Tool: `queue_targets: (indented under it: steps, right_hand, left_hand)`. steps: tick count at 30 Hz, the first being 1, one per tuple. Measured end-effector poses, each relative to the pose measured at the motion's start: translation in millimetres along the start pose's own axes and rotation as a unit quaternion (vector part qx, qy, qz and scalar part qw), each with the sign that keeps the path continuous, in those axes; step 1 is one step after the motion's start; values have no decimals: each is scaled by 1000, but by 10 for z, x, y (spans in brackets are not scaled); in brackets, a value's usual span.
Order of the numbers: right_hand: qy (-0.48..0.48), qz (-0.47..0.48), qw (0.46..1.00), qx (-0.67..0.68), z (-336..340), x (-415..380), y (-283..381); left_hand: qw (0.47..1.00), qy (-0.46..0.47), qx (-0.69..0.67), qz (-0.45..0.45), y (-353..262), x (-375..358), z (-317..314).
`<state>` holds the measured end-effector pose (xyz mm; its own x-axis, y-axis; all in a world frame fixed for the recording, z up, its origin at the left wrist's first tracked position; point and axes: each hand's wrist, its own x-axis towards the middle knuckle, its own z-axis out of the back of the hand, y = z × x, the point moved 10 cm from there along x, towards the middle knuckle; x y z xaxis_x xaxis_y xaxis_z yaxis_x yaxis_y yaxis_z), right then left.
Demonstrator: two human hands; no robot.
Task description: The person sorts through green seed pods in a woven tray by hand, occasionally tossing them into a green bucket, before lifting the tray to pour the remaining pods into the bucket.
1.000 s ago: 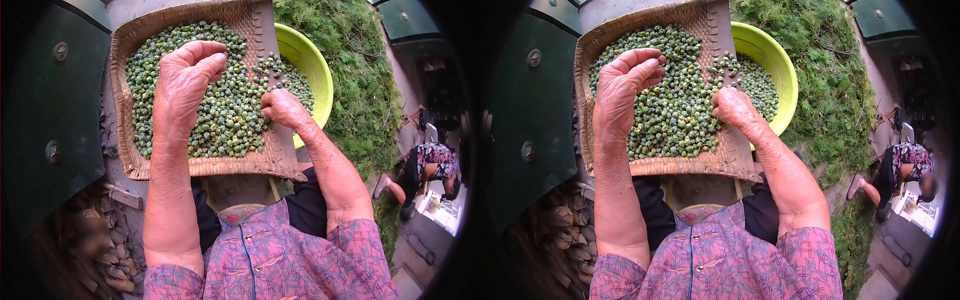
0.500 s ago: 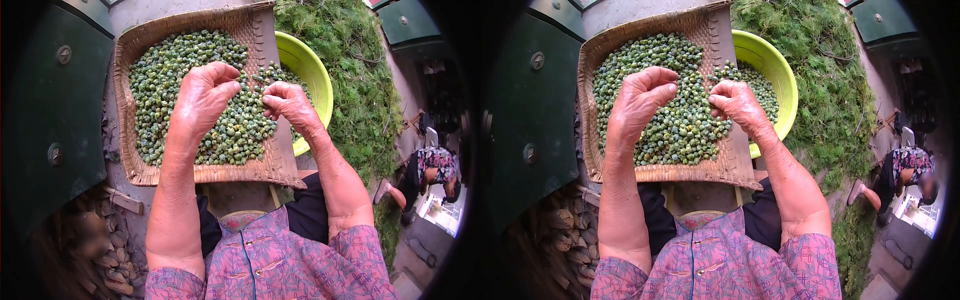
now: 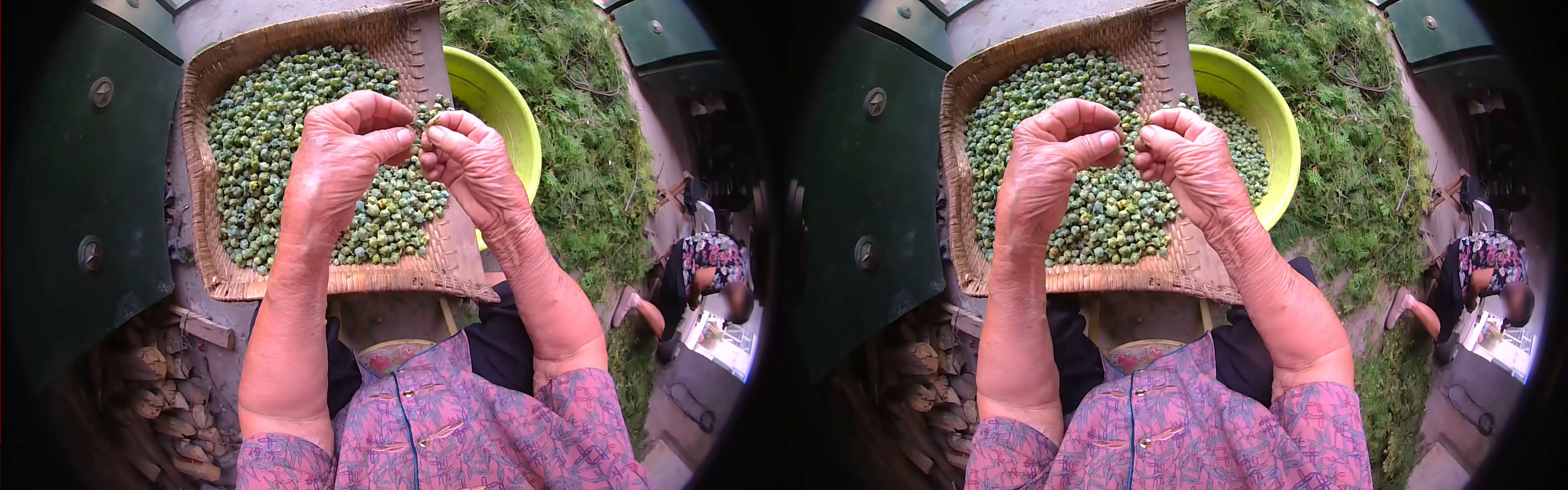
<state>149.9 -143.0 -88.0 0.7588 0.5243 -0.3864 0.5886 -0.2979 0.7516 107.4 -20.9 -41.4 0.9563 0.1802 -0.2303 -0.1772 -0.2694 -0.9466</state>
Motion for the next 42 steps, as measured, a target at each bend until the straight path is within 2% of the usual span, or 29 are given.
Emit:
queue_targets:
  steps: [2,4,6,8,10,11,14,15,17,18,20,24,28,30,34,35,36,38,42]
  right_hand:
    - [31,6,983,-178,-85,-70,60]
    - [100,-83,930,-344,-282,-270,-131]
    - [338,-12,814,-473,-635,-509,-478]
    - [508,-13,724,-466,-887,-915,-858]
    - [532,8,715,-454,-979,-1074,-1000]
    - [530,-36,713,-459,-944,-1068,-1063]
    - [488,-32,722,-490,-838,-800,-978]
    - [437,-23,741,-509,-774,-631,-860]
    - [268,-31,782,-562,-455,-222,-710]
    - [204,81,762,-610,-371,-65,-575]
    - [127,218,706,-662,-295,97,-426]
    - [159,243,731,-617,-299,276,-641]
    - [127,224,710,-655,-120,443,-719]
    - [100,226,682,-688,-16,513,-662]
    - [91,211,730,-644,170,719,-492]
    - [72,182,748,-635,270,797,-468]
    - [46,192,744,-639,248,769,-351]
    - [3,293,692,-660,263,763,-152]
    - [-14,249,730,-636,173,714,-57]
  left_hand:
    - [997,-45,48,-44,-82,0,103]
    - [993,-48,90,-55,-106,7,135]
    - [995,-36,85,-45,-85,16,122]
    - [996,-27,74,-41,-77,24,106]
    - [996,-24,84,-33,-64,22,111]
    - [996,-24,84,-34,-76,19,120]
    - [995,-54,73,-46,-155,1,234]
    - [994,-88,50,-48,-171,-4,323]
    - [989,-137,-1,-49,-160,-13,485]
    - [989,-138,-2,-51,-171,-14,507]
    - [982,-169,-83,-27,-118,-29,614]
    - [979,-164,-120,-18,-72,-18,659]
    - [981,-159,-114,-4,-89,-31,618]
    - [981,-157,-113,-2,-75,-29,633]
    - [982,-155,-111,-5,-80,-33,631]
    - [982,-155,-110,-6,-86,-33,628]
    - [982,-156,-110,-5,-86,-37,632]
    - [982,-156,-108,-5,-91,-37,634]
    - [980,-158,-119,-8,-86,-29,666]
